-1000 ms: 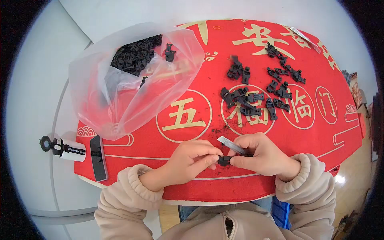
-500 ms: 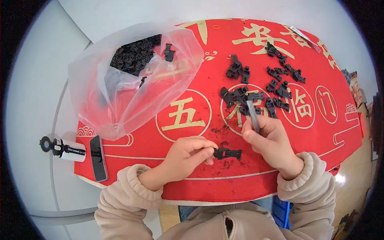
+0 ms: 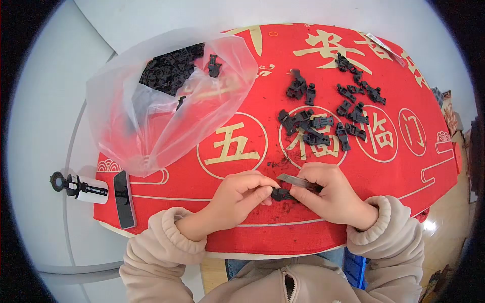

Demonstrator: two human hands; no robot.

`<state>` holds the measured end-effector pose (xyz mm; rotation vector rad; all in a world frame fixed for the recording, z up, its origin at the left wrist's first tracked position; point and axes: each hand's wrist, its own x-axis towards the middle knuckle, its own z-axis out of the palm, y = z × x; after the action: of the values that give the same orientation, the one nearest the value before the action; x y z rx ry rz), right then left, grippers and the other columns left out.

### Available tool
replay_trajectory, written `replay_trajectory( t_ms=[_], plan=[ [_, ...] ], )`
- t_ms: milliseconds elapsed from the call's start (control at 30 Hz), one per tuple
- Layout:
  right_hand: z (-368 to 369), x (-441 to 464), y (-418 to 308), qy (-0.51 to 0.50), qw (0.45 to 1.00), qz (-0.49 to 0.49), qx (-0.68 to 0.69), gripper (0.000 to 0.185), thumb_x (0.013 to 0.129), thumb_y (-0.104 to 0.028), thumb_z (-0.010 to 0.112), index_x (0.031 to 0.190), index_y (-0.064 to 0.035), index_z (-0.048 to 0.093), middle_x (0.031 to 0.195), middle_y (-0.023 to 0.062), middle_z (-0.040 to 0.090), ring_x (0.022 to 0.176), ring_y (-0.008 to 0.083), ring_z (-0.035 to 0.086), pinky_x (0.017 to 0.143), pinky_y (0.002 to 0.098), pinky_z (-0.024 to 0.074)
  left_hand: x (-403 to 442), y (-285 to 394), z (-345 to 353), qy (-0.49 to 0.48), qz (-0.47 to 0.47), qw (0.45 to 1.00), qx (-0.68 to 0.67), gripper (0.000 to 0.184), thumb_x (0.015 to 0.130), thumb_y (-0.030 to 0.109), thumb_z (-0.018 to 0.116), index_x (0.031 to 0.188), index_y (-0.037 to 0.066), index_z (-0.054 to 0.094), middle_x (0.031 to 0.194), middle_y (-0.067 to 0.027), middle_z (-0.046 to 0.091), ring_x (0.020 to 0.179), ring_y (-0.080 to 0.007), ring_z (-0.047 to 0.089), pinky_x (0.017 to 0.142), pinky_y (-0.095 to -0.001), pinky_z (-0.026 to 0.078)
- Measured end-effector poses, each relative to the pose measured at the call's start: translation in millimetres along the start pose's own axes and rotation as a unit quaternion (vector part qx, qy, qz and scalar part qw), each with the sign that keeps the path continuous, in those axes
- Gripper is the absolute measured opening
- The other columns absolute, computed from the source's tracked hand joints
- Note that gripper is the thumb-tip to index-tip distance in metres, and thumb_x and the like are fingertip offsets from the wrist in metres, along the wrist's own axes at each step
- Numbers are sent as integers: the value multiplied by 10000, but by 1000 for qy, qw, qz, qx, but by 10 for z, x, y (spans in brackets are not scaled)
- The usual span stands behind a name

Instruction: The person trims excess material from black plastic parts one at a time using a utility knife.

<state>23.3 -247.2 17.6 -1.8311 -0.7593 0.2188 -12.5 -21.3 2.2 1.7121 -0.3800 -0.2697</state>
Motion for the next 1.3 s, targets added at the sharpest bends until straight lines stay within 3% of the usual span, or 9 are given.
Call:
replay_trajectory(
  t_ms=[100,300,333,467,567,667,900,1067,1300],
  plan=[
    [23,-14,-12,25,1000,1,-3,108,837,-42,647,777,25,587,657,94,518,575,160,497,524,326,389,5,33,-6,-5,-19,1000,-2,136,944,24,535,1007,-29,643,875,-88,618,766,-150,632,691,-272,505],
    [-127,3,-59,80,995,61,12,115,891,-78,635,871,22,580,658,67,470,582,126,418,529,296,359,98,-42,-177,-75,177,939,286,128,833,20,616,936,53,683,942,-80,583,902,-245,556,819,-358,430],
    [-164,15,-108,70,995,67,-3,117,896,-86,630,883,20,583,662,79,486,572,150,436,530,311,368,122,-73,-234,-83,184,921,333,216,775,15,637,972,77,699,963,-70,573,956,-258,527,869,-365,402],
    [-111,39,39,65,992,-53,-89,160,923,-128,592,851,14,572,660,135,504,552,265,492,526,374,384,145,-97,-321,-70,167,922,342,338,761,-24,606,1069,83,696,1010,-77,569,982,-262,526,894,-375,394],
    [-152,21,71,-15,992,-36,-116,221,942,-153,552,790,7,547,639,171,480,553,335,498,521,410,379,144,-100,-335,-70,164,936,302,363,755,2,614,1106,65,680,1036,-82,570,995,-266,525,909,-385,386],
    [-156,36,46,-38,990,-34,-135,301,960,-199,530,735,2,519,603,163,435,526,325,466,507,404,361,140,-85,-303,-61,167,942,286,357,763,106,678,1116,53,673,1028,-81,570,986,-265,525,886,-393,392],
    [-161,20,46,73,995,-7,-70,354,972,-249,511,727,5,531,587,125,443,504,292,440,489,371,346,177,-135,-171,-26,197,930,309,328,719,223,782,999,74,699,948,-69,558,897,-257,520,855,-397,403],
    [-149,44,121,-1,984,-102,-145,278,899,-228,608,718,-25,551,585,127,470,511,305,483,477,394,360,175,-178,-273,-59,209,940,263,246,725,161,770,946,75,705,916,-46,578,864,-236,537,830,-386,416],
    [-63,12,146,-67,944,-87,-310,372,811,-343,701,659,-67,503,576,101,478,519,301,518,443,413,369,151,-193,-289,-54,198,953,223,235,678,69,788,906,65,729,935,-49,652,832,-214,589,766,-338,456]
  ],
)
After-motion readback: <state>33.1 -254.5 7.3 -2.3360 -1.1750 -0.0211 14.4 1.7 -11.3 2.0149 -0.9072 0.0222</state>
